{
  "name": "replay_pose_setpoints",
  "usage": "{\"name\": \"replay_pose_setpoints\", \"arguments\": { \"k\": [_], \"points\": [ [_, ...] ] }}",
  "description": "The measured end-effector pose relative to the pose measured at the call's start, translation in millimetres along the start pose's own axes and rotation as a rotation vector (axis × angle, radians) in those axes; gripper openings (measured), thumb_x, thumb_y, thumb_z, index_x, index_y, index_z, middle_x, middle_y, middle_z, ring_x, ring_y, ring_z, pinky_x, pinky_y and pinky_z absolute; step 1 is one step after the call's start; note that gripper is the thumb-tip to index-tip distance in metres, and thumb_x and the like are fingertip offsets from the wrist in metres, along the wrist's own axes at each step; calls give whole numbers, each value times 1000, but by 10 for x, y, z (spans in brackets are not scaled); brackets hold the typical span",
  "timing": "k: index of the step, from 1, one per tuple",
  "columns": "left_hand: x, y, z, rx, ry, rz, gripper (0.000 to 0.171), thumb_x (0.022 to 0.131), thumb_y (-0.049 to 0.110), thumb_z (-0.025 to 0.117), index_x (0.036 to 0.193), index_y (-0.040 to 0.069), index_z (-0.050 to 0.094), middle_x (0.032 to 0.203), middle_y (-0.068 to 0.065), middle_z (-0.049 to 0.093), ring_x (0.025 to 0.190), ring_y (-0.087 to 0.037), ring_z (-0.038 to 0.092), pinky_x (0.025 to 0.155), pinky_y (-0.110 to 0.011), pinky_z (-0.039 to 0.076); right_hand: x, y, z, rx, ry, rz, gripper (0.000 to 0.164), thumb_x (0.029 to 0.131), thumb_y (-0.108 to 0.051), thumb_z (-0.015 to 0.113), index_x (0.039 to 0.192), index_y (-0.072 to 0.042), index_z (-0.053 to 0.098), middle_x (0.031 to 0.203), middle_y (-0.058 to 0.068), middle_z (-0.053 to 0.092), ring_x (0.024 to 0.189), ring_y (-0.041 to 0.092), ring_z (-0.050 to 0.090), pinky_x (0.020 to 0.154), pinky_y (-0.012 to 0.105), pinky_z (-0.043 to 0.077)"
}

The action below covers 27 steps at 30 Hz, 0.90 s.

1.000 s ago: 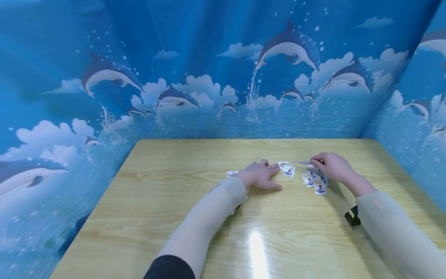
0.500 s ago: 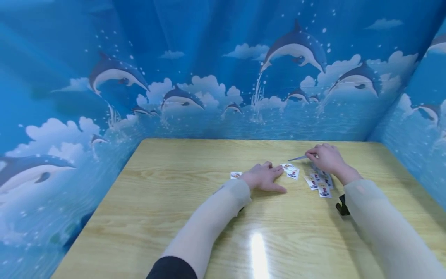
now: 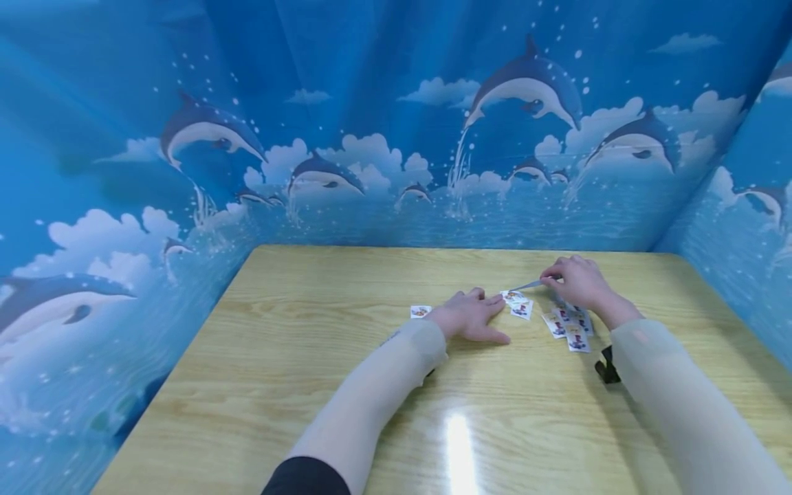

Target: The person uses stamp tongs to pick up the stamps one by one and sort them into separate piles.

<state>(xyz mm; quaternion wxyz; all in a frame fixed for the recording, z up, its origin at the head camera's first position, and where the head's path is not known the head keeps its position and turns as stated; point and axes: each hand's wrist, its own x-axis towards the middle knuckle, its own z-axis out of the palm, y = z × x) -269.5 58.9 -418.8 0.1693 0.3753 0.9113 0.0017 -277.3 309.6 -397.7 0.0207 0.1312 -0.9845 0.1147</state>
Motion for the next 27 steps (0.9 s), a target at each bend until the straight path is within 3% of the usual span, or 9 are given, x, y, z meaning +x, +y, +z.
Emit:
{"name": "replay_pose_setpoints", "arguments": {
  "k": [11,20,27],
  "points": [
    [-8,7,-6,11,4,-2,85,88,77,35,157,31,13,159,18,9,147,-18,8,116,-43,14,-31,-33,-9,48,-1,15,27,98,-21,58,109,1,71,100,16,63,93,33,49,88,58,33],
    [10,25,2,62,14,5,85,89,76,35,157,28,15,160,15,10,147,-20,9,115,-45,18,-76,-4,-40,77,-40,35,30,98,-21,57,110,3,69,103,20,64,101,42,55,94,63,29],
    [7,38,-1,62,20,1,85,89,76,36,157,29,15,160,15,11,147,-19,10,115,-44,18,-115,9,-77,86,-83,51,31,98,-20,57,111,4,69,97,15,64,92,37,58,89,61,35]
  ]
}}
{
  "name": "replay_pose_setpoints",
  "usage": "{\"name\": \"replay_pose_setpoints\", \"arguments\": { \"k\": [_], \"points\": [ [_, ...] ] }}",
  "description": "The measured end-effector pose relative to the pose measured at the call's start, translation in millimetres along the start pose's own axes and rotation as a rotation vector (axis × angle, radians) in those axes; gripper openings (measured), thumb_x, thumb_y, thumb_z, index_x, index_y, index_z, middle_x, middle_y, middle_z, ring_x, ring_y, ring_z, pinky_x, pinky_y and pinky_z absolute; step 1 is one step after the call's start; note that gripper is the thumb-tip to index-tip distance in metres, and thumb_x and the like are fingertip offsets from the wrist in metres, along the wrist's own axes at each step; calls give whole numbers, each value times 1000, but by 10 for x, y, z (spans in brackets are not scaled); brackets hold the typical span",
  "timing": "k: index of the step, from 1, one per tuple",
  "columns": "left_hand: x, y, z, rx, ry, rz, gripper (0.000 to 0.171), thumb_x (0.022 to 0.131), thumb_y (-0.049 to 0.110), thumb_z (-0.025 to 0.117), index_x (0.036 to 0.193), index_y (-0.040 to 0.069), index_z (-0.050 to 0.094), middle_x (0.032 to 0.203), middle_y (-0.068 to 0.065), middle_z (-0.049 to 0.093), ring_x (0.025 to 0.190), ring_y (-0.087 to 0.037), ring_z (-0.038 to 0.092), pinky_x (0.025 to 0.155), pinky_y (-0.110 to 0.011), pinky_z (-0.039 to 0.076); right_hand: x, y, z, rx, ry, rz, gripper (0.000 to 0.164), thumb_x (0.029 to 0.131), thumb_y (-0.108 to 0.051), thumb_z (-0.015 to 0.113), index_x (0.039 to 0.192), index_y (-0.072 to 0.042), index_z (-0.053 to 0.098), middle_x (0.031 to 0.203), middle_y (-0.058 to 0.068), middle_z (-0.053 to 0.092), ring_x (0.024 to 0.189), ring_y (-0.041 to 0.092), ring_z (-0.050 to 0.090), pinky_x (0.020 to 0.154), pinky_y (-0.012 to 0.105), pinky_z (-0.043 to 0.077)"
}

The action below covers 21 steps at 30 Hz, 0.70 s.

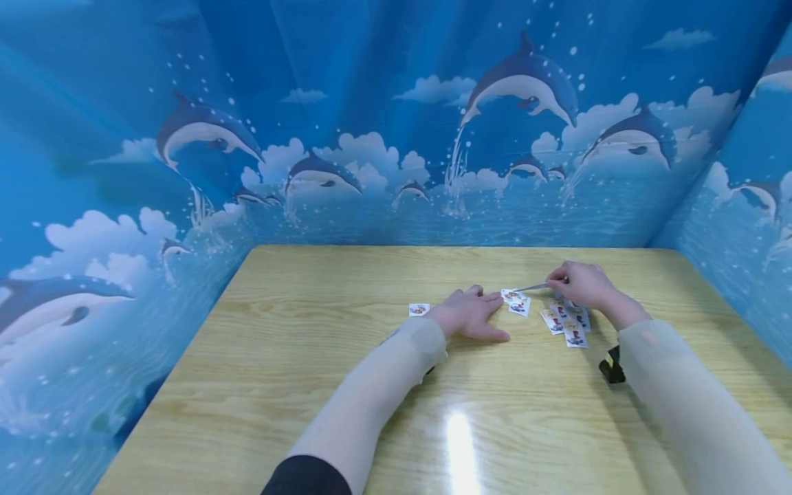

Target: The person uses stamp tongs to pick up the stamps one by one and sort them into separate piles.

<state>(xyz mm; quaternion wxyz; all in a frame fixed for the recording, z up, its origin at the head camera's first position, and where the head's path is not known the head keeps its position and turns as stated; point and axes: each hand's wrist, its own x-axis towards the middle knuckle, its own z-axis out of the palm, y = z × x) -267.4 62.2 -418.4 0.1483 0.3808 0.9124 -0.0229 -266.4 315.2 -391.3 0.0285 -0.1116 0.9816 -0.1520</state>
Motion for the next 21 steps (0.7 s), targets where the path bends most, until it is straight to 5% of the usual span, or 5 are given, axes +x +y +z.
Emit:
{"name": "replay_pose_setpoints", "arguments": {
  "k": [21],
  "points": [
    [-8,-3,9,15,5,6,86,89,75,35,157,27,14,161,14,11,147,-20,10,115,-45,18,-4,35,-15,-31,-5,-23,27,96,-18,60,107,5,70,88,8,61,76,23,56,70,46,45]
  ]
}}
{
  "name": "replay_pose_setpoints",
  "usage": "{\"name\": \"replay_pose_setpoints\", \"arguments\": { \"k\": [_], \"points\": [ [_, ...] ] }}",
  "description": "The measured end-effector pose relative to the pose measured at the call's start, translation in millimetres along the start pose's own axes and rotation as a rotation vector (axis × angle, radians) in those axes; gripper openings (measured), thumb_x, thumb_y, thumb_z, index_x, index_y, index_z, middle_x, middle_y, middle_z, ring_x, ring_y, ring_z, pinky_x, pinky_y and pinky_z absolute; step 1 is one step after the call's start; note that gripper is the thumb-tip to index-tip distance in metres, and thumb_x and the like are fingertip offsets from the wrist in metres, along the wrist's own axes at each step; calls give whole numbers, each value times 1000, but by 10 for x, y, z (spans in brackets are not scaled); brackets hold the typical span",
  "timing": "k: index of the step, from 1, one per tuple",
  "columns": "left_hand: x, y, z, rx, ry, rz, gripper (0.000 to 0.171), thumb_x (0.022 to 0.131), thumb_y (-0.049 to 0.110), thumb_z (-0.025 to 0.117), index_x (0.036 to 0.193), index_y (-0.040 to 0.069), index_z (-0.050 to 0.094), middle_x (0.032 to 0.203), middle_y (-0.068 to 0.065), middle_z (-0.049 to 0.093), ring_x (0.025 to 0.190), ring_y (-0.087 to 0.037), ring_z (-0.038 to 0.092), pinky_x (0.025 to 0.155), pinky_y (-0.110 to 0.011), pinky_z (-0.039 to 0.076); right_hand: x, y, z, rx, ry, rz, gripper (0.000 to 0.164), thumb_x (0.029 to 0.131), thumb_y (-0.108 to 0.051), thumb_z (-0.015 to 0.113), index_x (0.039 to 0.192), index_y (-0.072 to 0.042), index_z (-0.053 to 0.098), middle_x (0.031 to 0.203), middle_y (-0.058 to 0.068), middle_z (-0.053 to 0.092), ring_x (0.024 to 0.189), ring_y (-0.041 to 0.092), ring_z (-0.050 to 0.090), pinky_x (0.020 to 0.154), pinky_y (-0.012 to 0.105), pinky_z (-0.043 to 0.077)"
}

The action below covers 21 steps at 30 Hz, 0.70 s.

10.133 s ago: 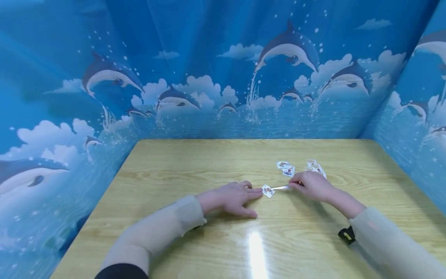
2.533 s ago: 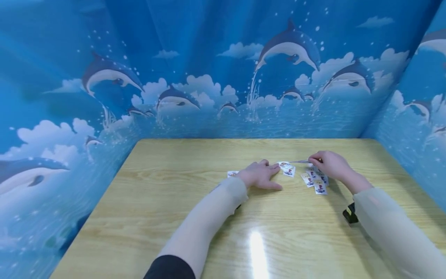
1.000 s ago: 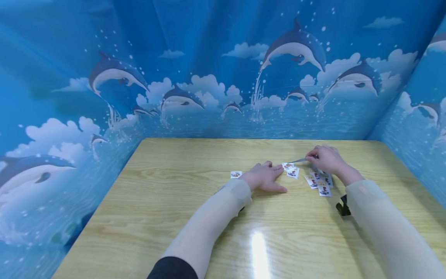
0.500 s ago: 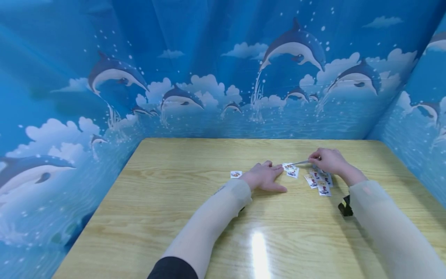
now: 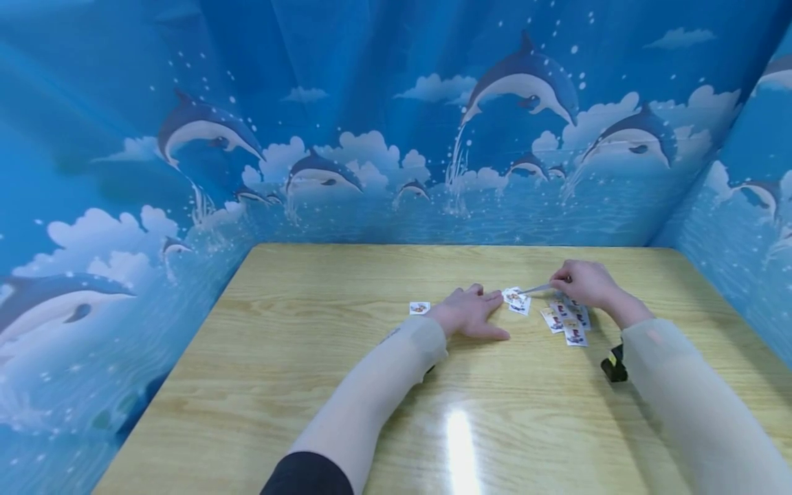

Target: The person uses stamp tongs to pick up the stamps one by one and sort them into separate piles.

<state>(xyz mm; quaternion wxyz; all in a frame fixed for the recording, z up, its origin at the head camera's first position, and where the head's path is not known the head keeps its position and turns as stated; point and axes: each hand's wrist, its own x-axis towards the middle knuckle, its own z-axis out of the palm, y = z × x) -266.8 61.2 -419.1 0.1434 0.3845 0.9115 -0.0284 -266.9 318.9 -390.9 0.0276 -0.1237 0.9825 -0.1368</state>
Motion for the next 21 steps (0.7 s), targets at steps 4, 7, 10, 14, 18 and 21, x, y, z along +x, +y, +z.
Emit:
{"name": "replay_pose_setpoints", "arguments": {
  "k": [4,7,10,14,18,21],
  "points": [
    [-6,-16,0,-10,0,14,87,89,75,35,157,26,11,161,14,9,146,-21,11,115,-44,19,-15,-9,-26,-10,22,4,27,96,-18,60,108,4,71,88,8,61,74,22,55,67,43,44],
    [-30,-53,-24,-39,-3,32,89,89,75,36,157,25,8,161,13,7,146,-23,14,115,-41,20,-41,-30,-63,-6,33,4,27,96,-18,61,108,4,71,88,9,61,75,23,55,68,43,43],
    [-80,-99,-56,-62,-8,69,89,90,74,36,157,23,7,161,10,6,145,-26,18,115,-39,21,-81,-48,-96,8,41,-16,27,96,-18,60,107,4,71,88,8,61,74,23,54,67,43,42],
    [-221,-156,-61,-69,0,143,86,92,72,34,157,22,9,162,7,7,145,-26,20,114,-43,22,-185,-128,-106,48,61,-48,24,96,-17,61,104,3,72,87,7,62,71,19,54,64,39,43],
    [-458,-212,-31,-69,12,205,83,93,69,37,157,22,12,162,6,8,145,-26,19,114,-48,23,-313,-266,-59,79,89,-88,20,95,-14,63,100,2,73,85,4,62,68,16,52,61,35,42],
    [-647,-251,-10,-62,16,228,83,94,68,39,157,22,13,161,6,10,145,-26,20,114,-47,22,-393,-362,4,103,106,-118,17,94,-11,64,98,2,74,82,1,61,68,14,50,61,33,41]
  ]
}}
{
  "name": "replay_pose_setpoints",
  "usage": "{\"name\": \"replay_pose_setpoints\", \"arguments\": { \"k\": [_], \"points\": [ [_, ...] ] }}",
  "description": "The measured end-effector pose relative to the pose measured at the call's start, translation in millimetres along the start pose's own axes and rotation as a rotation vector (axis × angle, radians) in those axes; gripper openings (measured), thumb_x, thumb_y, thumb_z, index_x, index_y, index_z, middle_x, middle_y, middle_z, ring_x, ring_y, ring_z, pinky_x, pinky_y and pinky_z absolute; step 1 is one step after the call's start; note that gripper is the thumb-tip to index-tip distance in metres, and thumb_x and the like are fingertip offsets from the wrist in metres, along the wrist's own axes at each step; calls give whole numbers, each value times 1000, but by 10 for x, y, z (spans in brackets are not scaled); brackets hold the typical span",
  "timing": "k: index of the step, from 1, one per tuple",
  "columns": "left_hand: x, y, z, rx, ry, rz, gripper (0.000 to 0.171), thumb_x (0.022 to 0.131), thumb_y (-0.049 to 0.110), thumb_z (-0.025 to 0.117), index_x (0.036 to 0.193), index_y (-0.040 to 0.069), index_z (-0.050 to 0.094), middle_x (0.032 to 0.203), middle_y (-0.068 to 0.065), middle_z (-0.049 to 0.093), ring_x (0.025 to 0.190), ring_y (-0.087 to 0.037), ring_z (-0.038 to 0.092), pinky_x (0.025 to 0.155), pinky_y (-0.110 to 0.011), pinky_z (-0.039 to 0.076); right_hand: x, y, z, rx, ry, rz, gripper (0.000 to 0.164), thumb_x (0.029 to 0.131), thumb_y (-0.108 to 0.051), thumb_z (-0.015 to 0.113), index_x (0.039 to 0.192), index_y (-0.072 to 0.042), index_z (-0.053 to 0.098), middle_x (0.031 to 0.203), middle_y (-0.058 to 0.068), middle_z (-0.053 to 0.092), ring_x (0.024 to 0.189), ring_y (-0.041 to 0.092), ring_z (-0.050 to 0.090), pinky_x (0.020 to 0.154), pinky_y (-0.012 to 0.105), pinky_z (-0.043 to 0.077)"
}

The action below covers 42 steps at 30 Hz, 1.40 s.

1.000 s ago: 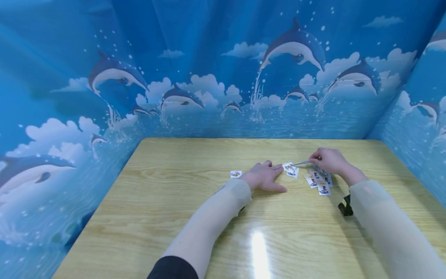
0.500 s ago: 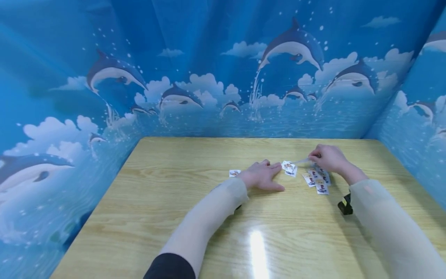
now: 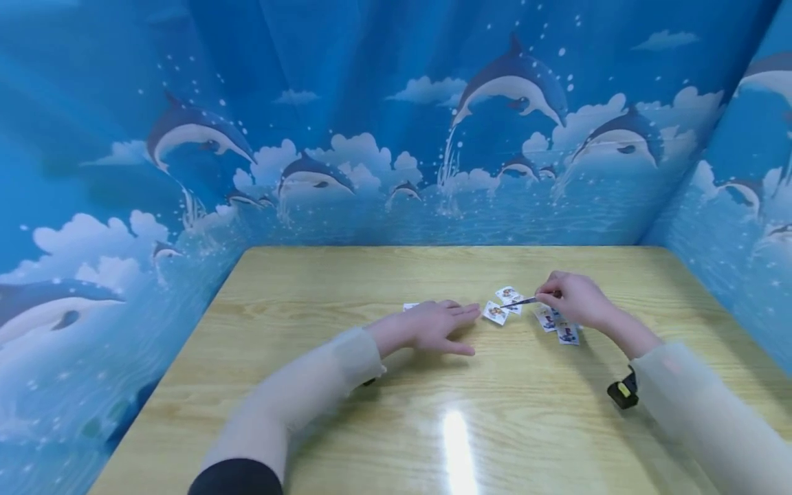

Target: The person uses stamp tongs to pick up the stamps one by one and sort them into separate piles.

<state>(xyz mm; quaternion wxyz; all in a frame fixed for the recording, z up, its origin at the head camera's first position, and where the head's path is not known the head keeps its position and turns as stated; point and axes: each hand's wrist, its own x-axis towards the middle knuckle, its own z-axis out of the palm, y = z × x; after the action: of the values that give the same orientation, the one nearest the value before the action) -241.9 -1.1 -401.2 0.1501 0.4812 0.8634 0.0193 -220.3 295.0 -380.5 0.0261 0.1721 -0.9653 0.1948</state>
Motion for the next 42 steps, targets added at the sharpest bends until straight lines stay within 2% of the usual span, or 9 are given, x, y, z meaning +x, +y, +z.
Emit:
{"name": "replay_pose_setpoints", "arguments": {
  "k": [4,9,18,33,42],
  "points": [
    [-211,21,27,5,12,34,83,93,68,40,157,21,15,161,5,13,144,-26,23,113,-45,24,-59,-122,88,35,3,-16,15,93,-9,64,97,2,74,80,-1,58,67,13,48,60,32,40],
    [-306,84,82,47,-2,84,83,93,69,37,156,18,19,161,5,15,143,-26,25,113,-43,25,-80,-241,173,40,-19,4,16,93,-11,64,97,0,75,78,-2,56,64,13,44,58,31,37],
    [-247,108,168,87,-38,52,82,93,70,36,156,20,23,159,9,19,143,-19,25,112,-42,28,-76,-271,290,2,-10,-19,13,90,-11,67,93,-2,76,78,-4,57,65,12,48,58,32,41],
    [-195,100,221,161,-13,36,82,93,71,35,155,17,27,159,6,23,141,-19,29,109,-38,33,-150,-301,332,-28,-40,-38,14,90,-14,68,96,-4,76,77,-7,54,64,10,46,56,29,38],
    [-199,119,208,156,-17,32,83,93,70,37,155,16,26,160,2,20,143,-21,25,110,-41,31,-134,-287,339,-23,-35,-17,16,91,-15,67,99,-3,76,77,-5,54,63,12,45,56,30,37]
  ]
}}
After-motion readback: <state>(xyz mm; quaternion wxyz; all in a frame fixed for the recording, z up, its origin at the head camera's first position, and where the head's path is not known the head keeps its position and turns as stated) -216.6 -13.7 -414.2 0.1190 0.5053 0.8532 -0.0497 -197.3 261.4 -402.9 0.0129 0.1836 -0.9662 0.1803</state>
